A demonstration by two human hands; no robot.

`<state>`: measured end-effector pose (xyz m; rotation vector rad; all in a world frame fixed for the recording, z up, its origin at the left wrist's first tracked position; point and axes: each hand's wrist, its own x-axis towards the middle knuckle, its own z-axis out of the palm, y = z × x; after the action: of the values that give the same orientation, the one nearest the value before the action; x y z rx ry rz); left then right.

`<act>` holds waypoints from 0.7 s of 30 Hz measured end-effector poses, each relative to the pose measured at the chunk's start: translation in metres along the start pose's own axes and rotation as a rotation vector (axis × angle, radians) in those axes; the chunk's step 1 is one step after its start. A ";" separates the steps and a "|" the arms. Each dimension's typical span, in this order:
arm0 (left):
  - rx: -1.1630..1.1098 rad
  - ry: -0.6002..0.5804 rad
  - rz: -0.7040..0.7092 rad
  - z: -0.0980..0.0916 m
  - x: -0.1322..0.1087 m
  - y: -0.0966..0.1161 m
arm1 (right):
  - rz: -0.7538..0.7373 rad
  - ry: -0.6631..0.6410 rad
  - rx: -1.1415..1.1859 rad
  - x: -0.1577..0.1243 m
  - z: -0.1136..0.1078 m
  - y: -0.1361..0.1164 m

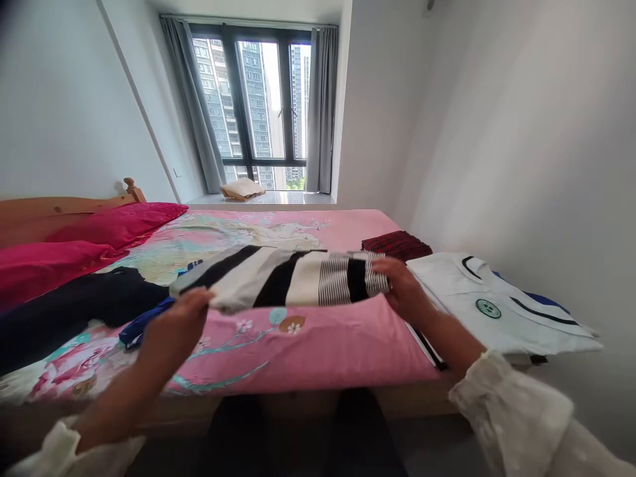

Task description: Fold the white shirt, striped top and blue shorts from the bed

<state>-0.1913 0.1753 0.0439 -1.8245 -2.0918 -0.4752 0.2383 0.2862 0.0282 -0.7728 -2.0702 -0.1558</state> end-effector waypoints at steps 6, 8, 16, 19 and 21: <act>-0.132 -0.297 0.037 0.143 -0.135 -0.017 | 0.436 -0.276 0.138 -0.178 0.081 0.001; -0.176 -0.202 0.035 0.156 -0.154 -0.024 | 0.629 -0.170 0.169 -0.207 0.084 -0.002; -0.247 -0.091 0.169 0.141 -0.107 -0.028 | 1.297 -0.191 0.356 -0.176 0.086 0.017; -0.193 -0.190 0.189 0.146 -0.093 -0.016 | 1.335 -0.265 0.395 -0.161 0.098 0.026; -0.099 -0.243 0.097 0.150 -0.091 -0.012 | 1.365 -0.319 0.425 -0.155 0.104 0.031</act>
<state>-0.1955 0.1607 -0.1311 -2.1243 -2.1530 -0.3534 0.2456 0.2788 -0.1609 -1.7841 -1.3324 1.1592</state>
